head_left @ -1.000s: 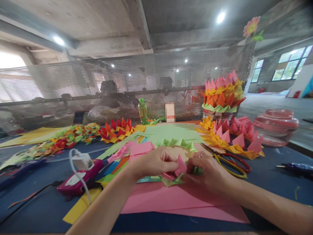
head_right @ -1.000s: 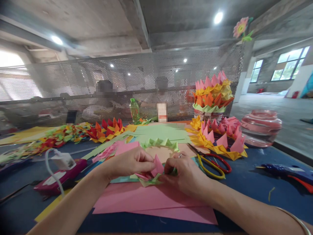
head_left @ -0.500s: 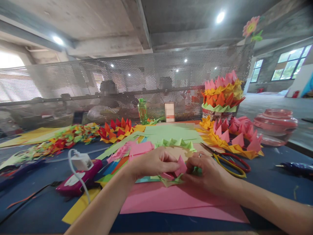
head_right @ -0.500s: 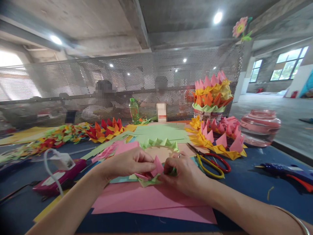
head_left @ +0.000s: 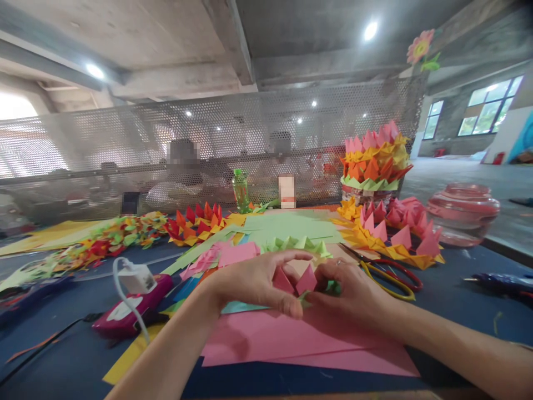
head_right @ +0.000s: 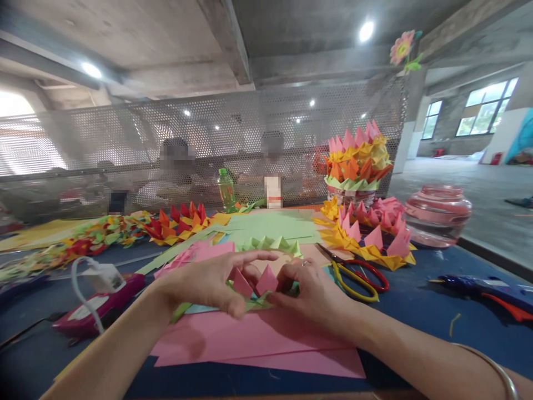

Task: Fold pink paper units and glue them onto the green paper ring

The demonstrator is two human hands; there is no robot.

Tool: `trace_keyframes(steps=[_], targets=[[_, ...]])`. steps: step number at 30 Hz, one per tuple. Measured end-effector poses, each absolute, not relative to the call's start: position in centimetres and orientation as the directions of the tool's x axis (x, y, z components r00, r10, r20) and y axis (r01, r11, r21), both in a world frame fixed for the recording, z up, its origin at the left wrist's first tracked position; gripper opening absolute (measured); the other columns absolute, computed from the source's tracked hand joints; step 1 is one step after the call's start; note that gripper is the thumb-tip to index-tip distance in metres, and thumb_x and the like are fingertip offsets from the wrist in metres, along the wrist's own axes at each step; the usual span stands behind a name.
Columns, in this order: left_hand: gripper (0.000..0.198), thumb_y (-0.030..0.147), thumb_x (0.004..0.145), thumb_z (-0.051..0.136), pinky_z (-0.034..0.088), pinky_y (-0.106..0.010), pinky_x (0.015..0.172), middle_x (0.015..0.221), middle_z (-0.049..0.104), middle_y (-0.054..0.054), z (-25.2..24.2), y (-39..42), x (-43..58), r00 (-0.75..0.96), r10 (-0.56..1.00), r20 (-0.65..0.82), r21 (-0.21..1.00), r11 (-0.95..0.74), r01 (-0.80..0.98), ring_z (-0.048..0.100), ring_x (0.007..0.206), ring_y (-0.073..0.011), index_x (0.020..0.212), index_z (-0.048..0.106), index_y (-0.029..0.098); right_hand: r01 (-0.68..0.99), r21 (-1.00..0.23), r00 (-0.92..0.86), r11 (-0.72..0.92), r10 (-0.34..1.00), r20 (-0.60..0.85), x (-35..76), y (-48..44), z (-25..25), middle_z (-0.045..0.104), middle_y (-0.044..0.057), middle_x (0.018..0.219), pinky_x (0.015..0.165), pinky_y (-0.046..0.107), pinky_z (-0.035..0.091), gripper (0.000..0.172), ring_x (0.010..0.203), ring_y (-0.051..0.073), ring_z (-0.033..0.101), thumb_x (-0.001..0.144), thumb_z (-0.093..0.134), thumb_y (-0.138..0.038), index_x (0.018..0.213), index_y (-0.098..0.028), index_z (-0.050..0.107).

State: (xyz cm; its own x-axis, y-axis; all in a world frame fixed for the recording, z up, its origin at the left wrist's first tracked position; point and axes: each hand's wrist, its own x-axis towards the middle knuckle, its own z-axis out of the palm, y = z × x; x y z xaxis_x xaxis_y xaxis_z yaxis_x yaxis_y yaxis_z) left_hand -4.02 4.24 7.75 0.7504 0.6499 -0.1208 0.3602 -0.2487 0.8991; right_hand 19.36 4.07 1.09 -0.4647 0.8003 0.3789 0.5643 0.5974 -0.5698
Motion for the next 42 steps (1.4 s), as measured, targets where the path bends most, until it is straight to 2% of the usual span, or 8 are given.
trace_keyframes(steps=[2,5,9,14,24,29,37,42], targets=[[0.100,0.037,0.061,0.091,0.051,-0.033,0.080,0.127,0.065,-0.008,7.5,4.3,-4.0,0.706,0.704,-0.084,0.853,-0.315,0.416,0.065,0.100,-0.0268,0.148,0.044,0.030,0.558,-0.581,-0.470,0.593,0.802,0.368,19.4,4.1,1.3,0.066,-0.001,0.069,0.059,0.024,0.042,0.021,0.064,0.014,0.058,0.084,0.071,-0.033,0.071,-0.019,0.063],[0.083,0.026,0.068,0.085,0.052,-0.034,0.084,0.114,0.071,-0.007,6.9,4.2,-3.4,0.681,0.732,-0.001,0.843,-0.366,0.394,0.065,0.100,-0.0261,0.143,0.050,0.024,0.552,-0.585,-0.471,0.593,0.802,0.369,19.4,4.1,1.5,0.066,0.000,0.069,0.059,0.024,0.043,0.022,0.064,0.014,0.059,0.085,0.070,-0.035,0.071,-0.019,0.064],[0.066,0.024,0.074,0.079,0.051,-0.029,0.076,0.093,0.074,-0.005,5.9,4.2,-2.1,0.646,0.759,0.080,0.872,-0.368,0.324,0.066,0.085,-0.0203,0.136,0.057,0.016,0.550,-0.583,-0.463,0.598,0.799,0.383,19.4,4.2,1.5,0.067,0.001,0.070,0.059,0.024,0.043,0.022,0.065,0.014,0.059,0.085,0.070,-0.033,0.070,-0.019,0.063],[0.059,0.017,0.075,0.073,0.045,-0.021,0.059,0.076,0.069,-0.001,5.1,4.1,-1.2,0.587,0.799,0.131,0.875,-0.372,0.311,0.060,0.067,-0.0130,0.133,0.061,0.016,0.548,-0.578,-0.455,0.604,0.796,0.400,19.4,4.3,1.3,0.068,0.002,0.072,0.060,0.025,0.043,0.021,0.067,0.015,0.059,0.085,0.069,-0.035,0.073,-0.018,0.064],[0.049,0.007,0.071,0.062,0.045,-0.021,0.064,0.084,0.071,-0.002,4.3,4.2,-0.9,0.565,0.808,0.168,0.916,-0.340,0.214,0.063,0.074,-0.0139,0.119,0.069,0.014,0.531,-0.568,-0.453,0.629,0.777,0.437,19.3,4.2,1.6,0.068,0.001,0.073,0.067,0.026,0.043,0.013,0.072,0.016,0.060,0.083,0.067,-0.025,0.072,-0.019,0.062],[0.059,0.004,0.070,0.059,0.042,-0.020,0.062,0.090,0.072,-0.003,4.3,4.1,-0.9,0.575,0.801,0.167,0.917,-0.340,0.207,0.062,0.075,-0.0129,0.128,0.066,0.017,0.529,-0.560,-0.454,0.638,0.770,0.448,19.2,4.2,1.5,0.067,0.000,0.072,0.066,0.026,0.041,0.013,0.071,0.016,0.058,0.082,0.066,-0.020,0.070,-0.019,0.060],[0.063,0.008,0.067,0.063,0.048,-0.022,0.064,0.071,0.068,-0.001,4.3,4.0,-0.9,0.554,0.817,0.160,0.907,-0.343,0.243,0.063,0.070,-0.0151,0.130,0.065,0.014,0.509,-0.576,-0.462,0.639,0.768,0.444,19.2,4.1,1.2,0.063,-0.002,0.066,0.062,0.023,0.039,0.017,0.065,0.013,0.055,0.081,0.066,-0.020,0.066,-0.019,0.057],[0.065,0.007,0.066,0.064,0.049,-0.024,0.066,0.071,0.067,0.000,4.4,3.8,-0.9,0.537,0.831,0.141,0.904,-0.330,0.273,0.064,0.076,-0.0172,0.130,0.063,0.011,0.499,-0.590,-0.479,0.635,0.769,0.424,19.1,4.1,1.0,0.065,-0.003,0.066,0.061,0.023,0.040,0.015,0.065,0.013,0.056,0.082,0.065,-0.019,0.067,-0.019,0.060]])
